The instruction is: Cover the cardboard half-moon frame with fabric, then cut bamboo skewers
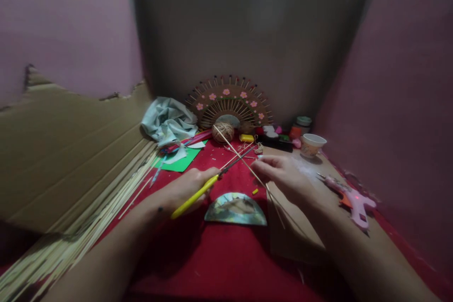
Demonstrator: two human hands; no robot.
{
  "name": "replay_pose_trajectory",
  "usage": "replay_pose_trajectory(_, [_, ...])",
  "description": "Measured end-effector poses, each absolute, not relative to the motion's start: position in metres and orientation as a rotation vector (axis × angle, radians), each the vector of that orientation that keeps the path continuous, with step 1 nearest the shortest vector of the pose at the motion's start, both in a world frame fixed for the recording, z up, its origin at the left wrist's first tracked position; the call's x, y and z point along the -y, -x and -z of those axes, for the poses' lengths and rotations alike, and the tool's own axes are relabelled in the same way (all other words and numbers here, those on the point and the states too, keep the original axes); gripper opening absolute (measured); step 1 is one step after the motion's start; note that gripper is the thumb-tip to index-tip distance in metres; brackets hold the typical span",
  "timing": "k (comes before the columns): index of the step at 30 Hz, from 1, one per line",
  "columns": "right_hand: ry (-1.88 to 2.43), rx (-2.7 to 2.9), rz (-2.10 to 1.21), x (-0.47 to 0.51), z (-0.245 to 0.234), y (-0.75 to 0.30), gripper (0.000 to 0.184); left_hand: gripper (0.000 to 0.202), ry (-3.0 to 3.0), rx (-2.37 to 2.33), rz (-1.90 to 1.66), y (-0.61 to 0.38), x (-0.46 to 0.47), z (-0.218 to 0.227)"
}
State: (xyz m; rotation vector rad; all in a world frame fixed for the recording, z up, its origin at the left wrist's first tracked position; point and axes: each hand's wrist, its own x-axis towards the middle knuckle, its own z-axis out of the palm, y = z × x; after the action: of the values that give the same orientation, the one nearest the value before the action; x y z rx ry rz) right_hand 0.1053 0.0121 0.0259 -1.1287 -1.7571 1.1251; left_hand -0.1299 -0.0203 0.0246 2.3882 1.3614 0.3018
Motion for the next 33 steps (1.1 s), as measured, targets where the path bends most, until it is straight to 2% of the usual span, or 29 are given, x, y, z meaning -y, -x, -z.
replay_pose_trajectory(2, [1.141,1.835,-1.200,0.001,-0.028,-0.098,0.014,0.029,-2.407,-1.365,-0.287,0.129,0.021,-0.023])
replay_pose_trajectory(4, [1.146,1.857,-0.956,0.008,-0.026,-0.091,0.011,0.030,-2.430,-1.369,-0.285,0.129,0.022,-0.021])
replay_pose_trajectory(7, [1.120,1.837,-0.660,0.012,-0.016,-0.085,0.020,0.038,-2.459,-1.391,-0.291,0.126,0.025,-0.022])
replay_pose_trajectory(10, [1.084,1.832,-0.635,0.011,-0.010,-0.085,0.025,0.040,-2.453,-1.399,-0.267,0.123,0.027,-0.025])
replay_pose_trajectory(12, [1.054,1.798,-0.751,0.011,-0.011,-0.086,0.025,0.037,-2.441,-1.365,-0.286,0.120,0.028,-0.028])
replay_pose_trajectory(16, [1.016,1.609,-1.238,0.011,-0.023,-0.091,0.022,0.023,-2.392,-1.305,-0.408,0.115,0.032,-0.032])
replay_pose_trajectory(20, [0.980,1.470,-1.571,0.010,-0.030,-0.097,0.034,0.020,-2.385,-1.234,-0.476,0.113,0.032,-0.031])
replay_pose_trajectory(28, [0.811,1.415,-1.832,0.006,-0.029,-0.106,0.033,0.049,-2.669,-1.313,-0.432,0.123,0.026,-0.010])
replay_pose_trajectory(30, [0.814,1.430,-1.815,0.006,-0.029,-0.104,0.033,0.050,-2.692,-1.361,-0.361,0.124,0.025,-0.008])
replay_pose_trajectory(33, [0.897,1.440,-1.688,0.008,-0.030,-0.098,0.031,0.041,-2.673,-1.444,-0.267,0.122,0.025,-0.008])
